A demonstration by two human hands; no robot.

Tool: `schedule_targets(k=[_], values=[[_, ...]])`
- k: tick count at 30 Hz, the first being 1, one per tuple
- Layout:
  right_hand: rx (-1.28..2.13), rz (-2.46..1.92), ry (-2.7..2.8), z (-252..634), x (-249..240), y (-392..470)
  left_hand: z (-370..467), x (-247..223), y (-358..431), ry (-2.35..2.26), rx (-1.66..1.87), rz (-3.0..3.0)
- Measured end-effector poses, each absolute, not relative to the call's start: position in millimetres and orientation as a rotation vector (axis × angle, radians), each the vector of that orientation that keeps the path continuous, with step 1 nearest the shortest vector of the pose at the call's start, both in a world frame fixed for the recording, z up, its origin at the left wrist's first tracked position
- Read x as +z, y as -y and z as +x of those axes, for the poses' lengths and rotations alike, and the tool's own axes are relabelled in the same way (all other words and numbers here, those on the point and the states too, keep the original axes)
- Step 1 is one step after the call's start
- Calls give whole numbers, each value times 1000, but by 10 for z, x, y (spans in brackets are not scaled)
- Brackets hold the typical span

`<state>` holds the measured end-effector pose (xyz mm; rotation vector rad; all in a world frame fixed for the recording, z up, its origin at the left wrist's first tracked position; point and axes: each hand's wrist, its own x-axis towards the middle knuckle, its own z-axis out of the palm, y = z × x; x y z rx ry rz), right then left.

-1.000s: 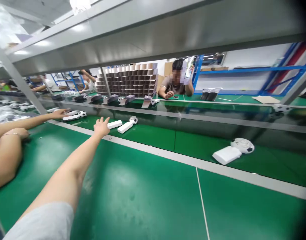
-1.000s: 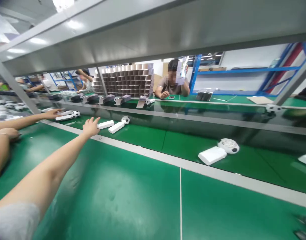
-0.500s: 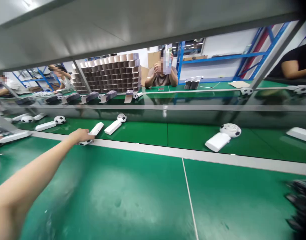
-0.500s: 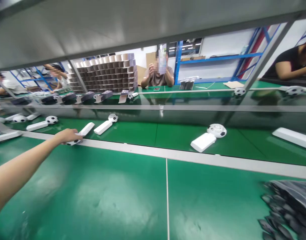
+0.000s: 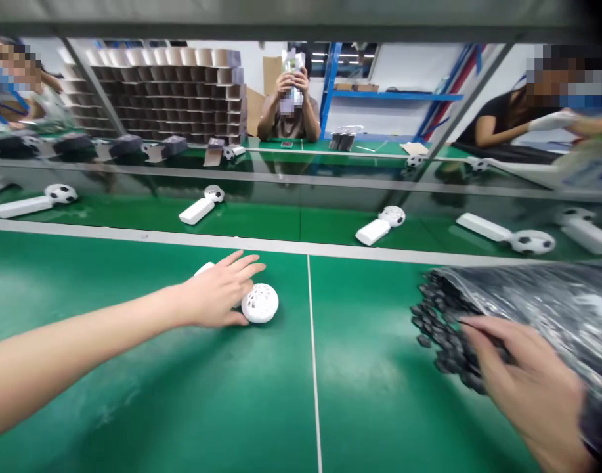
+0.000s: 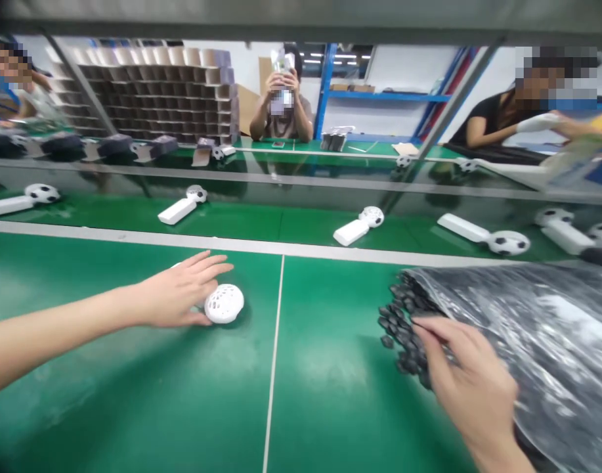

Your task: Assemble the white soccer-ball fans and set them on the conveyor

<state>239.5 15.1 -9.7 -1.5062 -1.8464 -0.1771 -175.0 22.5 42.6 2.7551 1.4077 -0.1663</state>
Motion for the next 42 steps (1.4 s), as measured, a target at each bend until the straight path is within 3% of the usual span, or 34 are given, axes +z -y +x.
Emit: schedule_targets(k=[2,7,11,15,22,34,39,42], values=[[-116,-1382,1885,2336,-71,-135,-1617,347,-336,-1259,-110,2619],[184,-1293,1937,2155,44,-90,-1041,62,-361,-1500,231,2377],[336,-1141,2032,1988,97,-77,-627,-8,-350,-1362,133,2665],[420,-1047,2108,1797,75,-89,-451,13,-411,-1377,97,2537],[572,-992,2164,1509,-70,-213,-414,5,-380,-1412,270,2489],[1071,-1115,1820,1409,-229,-288,-378,45,-422,-1422,300,2302],[1056,-1116,1894,1507,-167,-396,-375,33,-402,-1428,260,2291],[803,-1250,1975,1823,-75,-521,-409,-8,-395,-1435,233,2335]])
